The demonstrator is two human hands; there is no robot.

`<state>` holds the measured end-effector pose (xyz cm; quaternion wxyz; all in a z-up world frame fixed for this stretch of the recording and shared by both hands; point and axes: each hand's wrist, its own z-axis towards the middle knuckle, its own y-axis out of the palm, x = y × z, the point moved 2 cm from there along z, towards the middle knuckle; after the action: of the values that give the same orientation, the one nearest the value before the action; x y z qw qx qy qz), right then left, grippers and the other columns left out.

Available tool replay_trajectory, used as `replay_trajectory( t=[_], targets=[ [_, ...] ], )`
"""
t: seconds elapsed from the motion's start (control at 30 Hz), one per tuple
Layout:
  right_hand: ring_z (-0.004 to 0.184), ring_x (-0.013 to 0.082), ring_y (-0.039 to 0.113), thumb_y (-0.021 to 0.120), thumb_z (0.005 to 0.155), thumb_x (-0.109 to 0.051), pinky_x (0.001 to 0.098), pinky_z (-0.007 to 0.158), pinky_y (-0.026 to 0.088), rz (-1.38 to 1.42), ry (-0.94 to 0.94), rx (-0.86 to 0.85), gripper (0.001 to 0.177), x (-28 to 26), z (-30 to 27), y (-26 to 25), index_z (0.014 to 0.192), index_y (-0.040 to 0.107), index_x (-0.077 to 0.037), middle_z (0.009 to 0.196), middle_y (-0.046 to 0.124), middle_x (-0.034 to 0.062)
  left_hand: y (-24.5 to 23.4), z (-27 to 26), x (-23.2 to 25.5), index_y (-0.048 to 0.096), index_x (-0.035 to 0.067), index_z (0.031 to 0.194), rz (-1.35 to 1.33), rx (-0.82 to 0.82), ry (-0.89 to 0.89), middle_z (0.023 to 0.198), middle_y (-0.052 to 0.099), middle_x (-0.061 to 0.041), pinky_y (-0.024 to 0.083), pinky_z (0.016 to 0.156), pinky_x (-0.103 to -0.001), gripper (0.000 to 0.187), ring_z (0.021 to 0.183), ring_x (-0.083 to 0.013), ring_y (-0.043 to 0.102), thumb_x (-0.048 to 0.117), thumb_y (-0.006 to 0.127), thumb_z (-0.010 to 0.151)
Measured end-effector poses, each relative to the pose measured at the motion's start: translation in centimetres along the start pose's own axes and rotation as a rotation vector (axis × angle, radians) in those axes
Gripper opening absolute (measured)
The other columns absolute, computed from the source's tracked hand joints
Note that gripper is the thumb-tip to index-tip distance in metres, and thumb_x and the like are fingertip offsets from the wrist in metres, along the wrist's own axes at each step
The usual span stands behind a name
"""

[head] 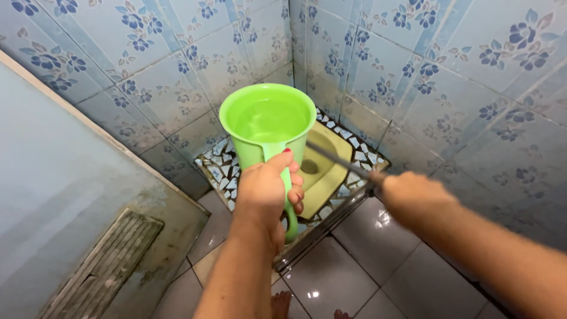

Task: The person repeatedly scoops water from a built-in reservoir using a green plastic mug and pours it into a squat toilet to flush it. Later, the person uses a long-handled brush to scrub the inside of the toilet bowl.

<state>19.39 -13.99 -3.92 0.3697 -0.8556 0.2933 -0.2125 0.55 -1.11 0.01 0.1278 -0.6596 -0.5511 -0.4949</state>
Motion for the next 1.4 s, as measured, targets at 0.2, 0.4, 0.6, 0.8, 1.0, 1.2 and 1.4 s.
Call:
replay_trajectory(
  t=[0.2, 0.4, 0.6, 0.8, 1.0, 1.2, 1.4],
  targets=[
    [0.12, 0.0296, 0.066, 0.035, 0.105, -0.014, 0.0476, 0.104, 0.053, 0.157, 0.073, 0.198, 0.06, -0.4, -0.1, -1.4, 0.152, 0.046, -0.05, 0.129, 0.067, 0.0099, -0.6, -0.1, -0.3, 0.058, 0.002, 0.086, 0.0, 0.038, -0.007, 0.07, 0.055, -0.009, 0.039, 0.045, -0.035, 0.022, 0.047, -0.0163, 0.047, 0.023, 0.062, 0.09],
    [0.121, 0.0293, 0.067, 0.039, 0.106, -0.027, 0.0459, 0.103, 0.054, 0.199, 0.019, 0.173, 0.048, -3.6, -2.5, -3.0, 0.148, 0.05, -0.049, 0.13, 0.069, 0.0105, -1.3, 0.5, 0.3, 0.058, 0.002, 0.085, 0.016, -0.015, -0.013, 0.068, 0.055, -0.009, 0.039, 0.044, -0.035, 0.022, 0.046, -0.017, 0.047, 0.023, 0.064, 0.09],
    [0.122, 0.0346, 0.065, 0.044, 0.104, -0.03, 0.0489, 0.103, 0.052, 0.278, 0.059, 0.271, 0.048, -4.5, -1.1, -4.8, 0.148, 0.051, -0.048, 0.132, 0.067, 0.0118, -2.4, 0.2, 1.9, 0.058, 0.002, 0.084, 0.053, -0.048, -0.027, 0.068, 0.057, -0.009, 0.039, 0.044, -0.035, 0.022, 0.046, -0.0179, 0.047, 0.023, 0.062, 0.089],
    [0.117, 0.0318, 0.071, 0.041, 0.105, -0.023, 0.0479, 0.102, 0.055, 0.294, 0.105, 0.221, 0.052, -7.9, -1.0, -3.6, 0.15, 0.051, -0.047, 0.131, 0.069, 0.0137, -4.3, 0.3, 2.1, 0.058, 0.002, 0.085, 0.086, -0.045, -0.019, 0.069, 0.057, -0.008, 0.039, 0.045, -0.034, 0.022, 0.048, -0.0169, 0.049, 0.024, 0.062, 0.09],
    [0.109, 0.0314, 0.075, 0.055, 0.097, -0.019, 0.0442, 0.094, 0.059, 0.345, 0.012, 0.174, 0.053, -12.1, -4.8, -7.0, 0.148, 0.054, -0.031, 0.124, 0.073, 0.0172, -6.5, -0.2, 2.7, 0.056, 0.004, 0.085, 0.037, -0.088, -0.041, 0.068, 0.056, -0.008, 0.038, 0.043, -0.033, 0.021, 0.046, -0.0163, 0.048, 0.023, 0.062, 0.089],
    [0.109, 0.0347, 0.073, 0.057, 0.096, -0.009, 0.0456, 0.088, 0.06, 0.11, -0.03, 0.219, 0.038, -14.5, -3.2, -8.8, 0.132, 0.067, -0.005, 0.124, 0.071, 0.0206, -7.7, -1.2, 5.4, 0.062, 0.003, 0.089, 0.089, -0.034, -0.051, 0.066, 0.057, -0.008, 0.038, 0.042, -0.034, 0.016, 0.046, -0.017, 0.047, 0.019, 0.058, 0.09],
    [0.11, 0.0332, 0.072, 0.064, 0.092, -0.006, 0.0432, 0.088, 0.06, -0.076, -0.095, 0.191, 0.036, -17.7, -2.7, -9.2, 0.128, 0.069, -0.008, 0.125, 0.071, 0.0195, -9.4, -2.2, 7.0, 0.06, -0.004, 0.086, 0.091, -0.042, 0.008, 0.066, 0.058, -0.01, 0.041, 0.042, -0.035, 0.025, 0.045, -0.0187, 0.05, 0.02, 0.06, 0.094]
  ],
)
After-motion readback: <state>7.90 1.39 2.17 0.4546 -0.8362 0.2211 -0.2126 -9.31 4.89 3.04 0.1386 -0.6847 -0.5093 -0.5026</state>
